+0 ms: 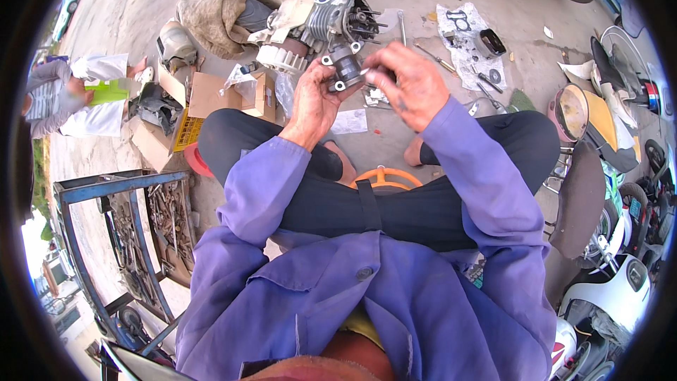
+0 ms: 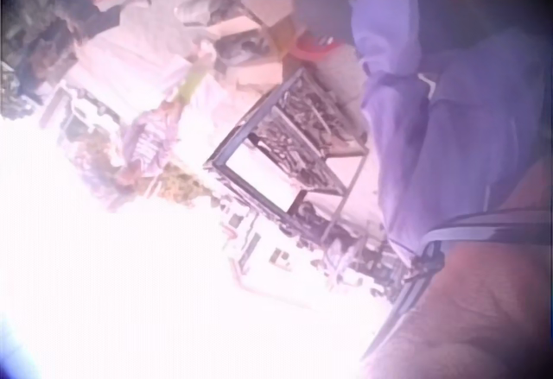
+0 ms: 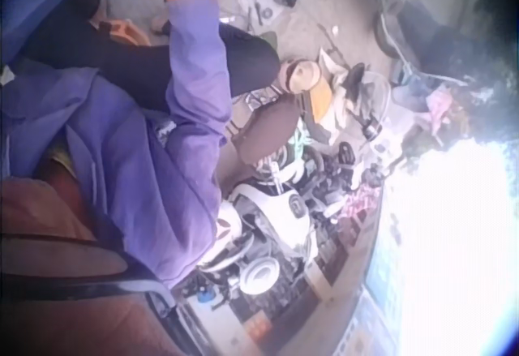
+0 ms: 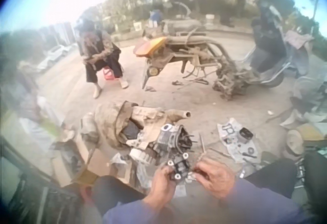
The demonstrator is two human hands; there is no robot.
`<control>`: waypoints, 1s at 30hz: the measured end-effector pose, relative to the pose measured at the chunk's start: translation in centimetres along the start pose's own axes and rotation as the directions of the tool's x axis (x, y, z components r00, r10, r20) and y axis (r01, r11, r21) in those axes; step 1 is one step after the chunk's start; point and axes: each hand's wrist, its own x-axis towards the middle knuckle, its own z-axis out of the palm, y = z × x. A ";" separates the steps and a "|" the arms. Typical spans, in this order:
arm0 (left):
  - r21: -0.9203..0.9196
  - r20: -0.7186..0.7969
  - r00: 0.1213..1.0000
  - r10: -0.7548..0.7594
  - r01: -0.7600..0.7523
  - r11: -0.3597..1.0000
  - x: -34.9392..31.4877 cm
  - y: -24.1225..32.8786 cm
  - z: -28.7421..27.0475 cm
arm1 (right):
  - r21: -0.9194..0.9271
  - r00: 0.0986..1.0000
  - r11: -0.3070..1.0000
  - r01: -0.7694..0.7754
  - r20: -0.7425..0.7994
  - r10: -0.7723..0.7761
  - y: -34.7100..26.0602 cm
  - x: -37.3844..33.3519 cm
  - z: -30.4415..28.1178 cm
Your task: The person sits on a low stool and assembles a small engine component, likely a cylinder head, using a wrench and pliers. They tighten bolts and adjust parts by hand, occasionally picking up tools from the ground.
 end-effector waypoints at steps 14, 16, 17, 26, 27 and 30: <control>0.157 0.033 0.999 0.001 -0.007 0.988 1.1 -2.4 1.6 | -0.323 0.980 0.928 0.184 -0.009 -0.198 2.9 -1.7 1.6; 0.176 0.042 0.999 0.009 -0.017 0.984 1.4 -2.6 1.7 | -0.305 0.979 0.933 0.191 -0.010 -0.204 3.2 -1.7 1.4; 0.186 0.038 0.999 0.014 -0.021 0.982 1.4 -2.6 1.8 | -0.308 0.975 0.929 0.205 -0.022 -0.222 3.2 -1.6 1.5; 0.302 0.017 0.999 0.039 -0.042 0.952 1.6 -2.8 1.5 | -0.371 0.965 0.899 0.234 -0.025 -0.261 3.7 -1.3 1.9; 0.313 0.014 0.999 0.042 -0.044 0.949 1.6 -2.8 1.4 | -0.372 0.969 0.901 0.223 -0.020 -0.248 3.7 -1.3 1.9; 0.345 0.030 0.997 0.070 -0.076 0.936 1.8 -3.0 1.2 | -0.383 0.968 0.895 0.227 -0.012 -0.251 3.6 -1.3 2.1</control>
